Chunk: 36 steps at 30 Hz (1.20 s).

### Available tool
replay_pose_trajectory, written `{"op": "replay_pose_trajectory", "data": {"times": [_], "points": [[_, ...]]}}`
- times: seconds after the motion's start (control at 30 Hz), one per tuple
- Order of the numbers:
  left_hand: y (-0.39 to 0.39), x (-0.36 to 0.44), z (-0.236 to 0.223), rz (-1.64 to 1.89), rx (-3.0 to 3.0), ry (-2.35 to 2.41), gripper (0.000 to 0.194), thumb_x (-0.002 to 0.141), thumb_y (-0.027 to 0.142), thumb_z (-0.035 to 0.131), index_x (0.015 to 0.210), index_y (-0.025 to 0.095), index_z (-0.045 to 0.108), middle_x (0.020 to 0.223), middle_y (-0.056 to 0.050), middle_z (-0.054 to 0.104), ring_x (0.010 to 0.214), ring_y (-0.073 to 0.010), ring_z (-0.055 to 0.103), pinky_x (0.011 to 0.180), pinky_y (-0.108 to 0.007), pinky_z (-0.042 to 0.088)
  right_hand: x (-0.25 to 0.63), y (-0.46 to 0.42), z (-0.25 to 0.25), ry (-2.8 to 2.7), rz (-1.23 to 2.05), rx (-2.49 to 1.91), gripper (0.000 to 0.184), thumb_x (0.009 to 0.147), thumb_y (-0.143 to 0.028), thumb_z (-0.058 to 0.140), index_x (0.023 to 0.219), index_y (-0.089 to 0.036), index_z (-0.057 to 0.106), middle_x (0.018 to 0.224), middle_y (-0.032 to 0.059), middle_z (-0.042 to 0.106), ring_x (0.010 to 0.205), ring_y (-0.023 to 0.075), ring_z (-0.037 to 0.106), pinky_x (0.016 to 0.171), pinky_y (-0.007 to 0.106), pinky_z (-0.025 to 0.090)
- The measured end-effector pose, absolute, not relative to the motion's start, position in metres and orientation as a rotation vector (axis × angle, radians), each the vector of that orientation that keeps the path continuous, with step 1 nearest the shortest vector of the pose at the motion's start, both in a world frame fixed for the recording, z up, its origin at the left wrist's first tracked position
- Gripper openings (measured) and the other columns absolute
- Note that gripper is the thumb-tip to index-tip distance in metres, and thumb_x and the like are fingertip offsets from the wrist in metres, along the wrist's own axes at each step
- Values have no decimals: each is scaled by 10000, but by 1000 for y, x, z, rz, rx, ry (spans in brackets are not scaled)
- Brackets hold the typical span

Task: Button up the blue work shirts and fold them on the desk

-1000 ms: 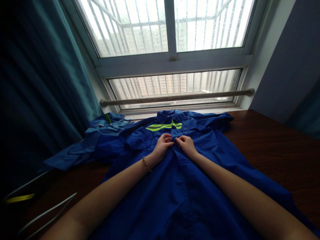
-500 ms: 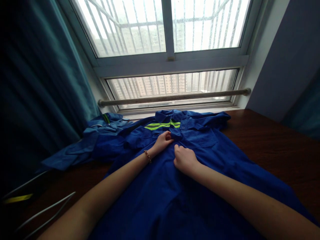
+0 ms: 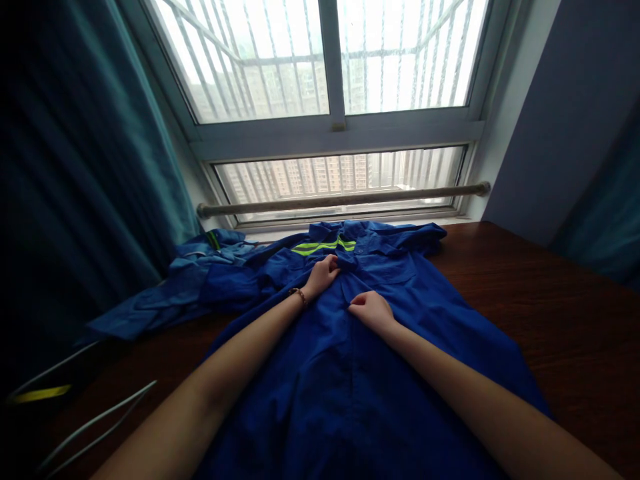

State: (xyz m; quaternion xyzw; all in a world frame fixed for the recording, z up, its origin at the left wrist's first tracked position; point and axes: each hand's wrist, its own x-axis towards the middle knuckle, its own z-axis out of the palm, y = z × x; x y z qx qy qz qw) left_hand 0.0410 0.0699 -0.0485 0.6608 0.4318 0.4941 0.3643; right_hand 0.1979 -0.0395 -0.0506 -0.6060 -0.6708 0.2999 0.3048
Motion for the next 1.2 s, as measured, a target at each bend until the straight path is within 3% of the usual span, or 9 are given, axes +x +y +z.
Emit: {"op": "replay_pose_trajectory", "data": {"times": [0.1,0.17,0.3,0.5,0.7,0.9,1.03,1.2], "points": [[48,41,-42,1401,1651,1197,233,581,99,672,776,181,576,623,-5,578,592,-127,526,636,-227,393,205,-32,-53,-1493,1097,-1511,180,622,-276,591,694,-160,709,493,-1,604,495,136,538,469,225,374],[30,41,-37,1292,1740,1193,153,593,165,676,713,175,581,611,-5,574,563,-119,508,585,-216,377,208,-27,-53,-1289,1268,-1455,166,599,-263,605,663,-147,705,392,-17,538,397,115,474,412,222,354],[-3,38,-39,703,1978,1050,97,642,264,628,650,170,603,540,8,552,496,-113,486,481,-201,335,209,-22,-52,-1085,1454,-1338,100,571,-218,601,570,-147,671,464,18,601,442,140,530,451,245,424],[-17,33,-52,694,2019,1024,153,608,231,646,742,174,597,588,13,566,536,-119,505,490,-199,341,207,-27,-54,-1134,1475,-1258,122,569,-243,640,609,-135,680,526,29,637,493,145,560,503,245,437],[-17,36,-59,803,2111,1162,118,591,248,656,620,173,570,571,10,569,517,-119,491,466,-204,297,199,-36,-53,-1389,1302,-1286,316,692,-392,537,563,-125,648,437,-10,545,392,88,421,416,216,314],[-21,33,-51,857,1806,1023,72,602,177,604,579,165,537,565,-6,593,534,-140,562,497,-220,392,193,-51,-35,-1752,786,-1155,185,724,-240,528,741,-172,699,733,33,621,696,152,565,649,253,421],[-25,33,-40,885,1423,873,103,583,155,627,582,150,524,594,-9,605,568,-145,591,569,-259,467,193,-58,-29,-1896,459,-1097,203,785,-214,497,834,-217,694,787,36,584,707,143,551,627,249,427],[-30,36,-43,867,1119,770,142,550,119,678,631,117,562,629,-11,598,572,-103,570,599,-229,469,194,-58,-38,-1957,300,-1129,175,795,-196,508,810,-216,682,795,31,571,718,138,547,662,249,435]]}}
